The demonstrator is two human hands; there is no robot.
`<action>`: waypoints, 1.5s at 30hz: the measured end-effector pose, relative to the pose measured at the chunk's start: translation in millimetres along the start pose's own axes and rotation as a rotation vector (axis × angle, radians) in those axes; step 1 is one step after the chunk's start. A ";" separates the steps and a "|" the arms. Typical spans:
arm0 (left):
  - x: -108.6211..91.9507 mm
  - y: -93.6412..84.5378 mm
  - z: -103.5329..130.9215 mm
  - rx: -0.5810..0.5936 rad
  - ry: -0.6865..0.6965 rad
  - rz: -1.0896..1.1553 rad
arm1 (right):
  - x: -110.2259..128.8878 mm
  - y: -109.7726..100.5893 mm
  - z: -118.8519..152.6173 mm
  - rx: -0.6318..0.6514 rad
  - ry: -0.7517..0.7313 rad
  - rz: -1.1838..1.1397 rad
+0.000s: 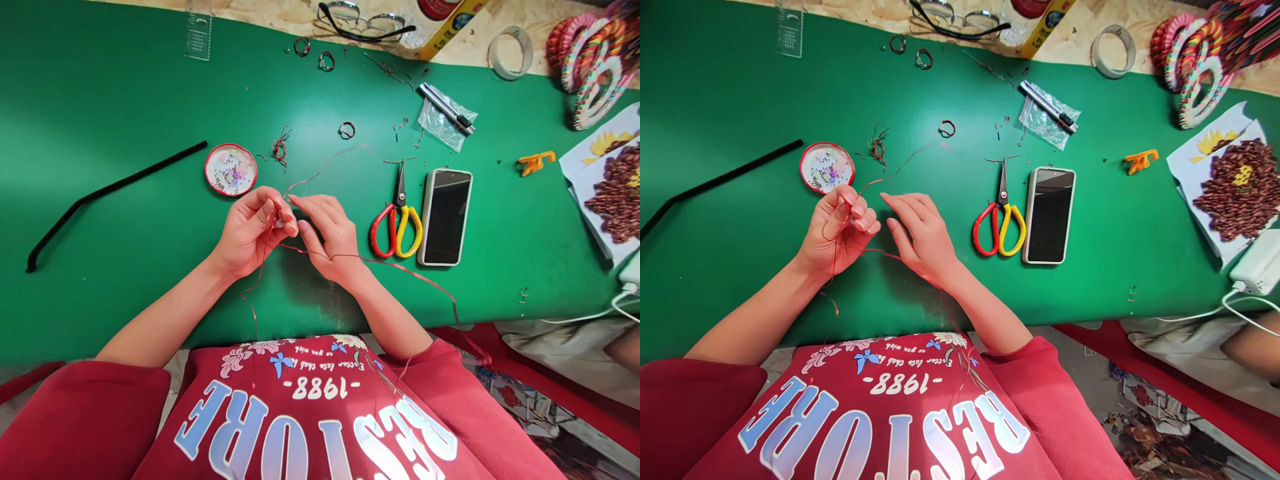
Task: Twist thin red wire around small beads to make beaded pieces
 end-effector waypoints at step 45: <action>23.7 7.9 -1.2 0.118 -0.353 0.050 | -82.8 -81.9 27.2 -0.891 0.164 -0.196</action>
Point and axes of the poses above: each hand's wrist, its own z-axis away from the middle knuckle, its own y-axis out of the palm, x = y × z, the point moved 5 cm from there along -z, towards the middle knuckle, and after that the axes turned 10 degrees about -y, right-handed, at the moved point
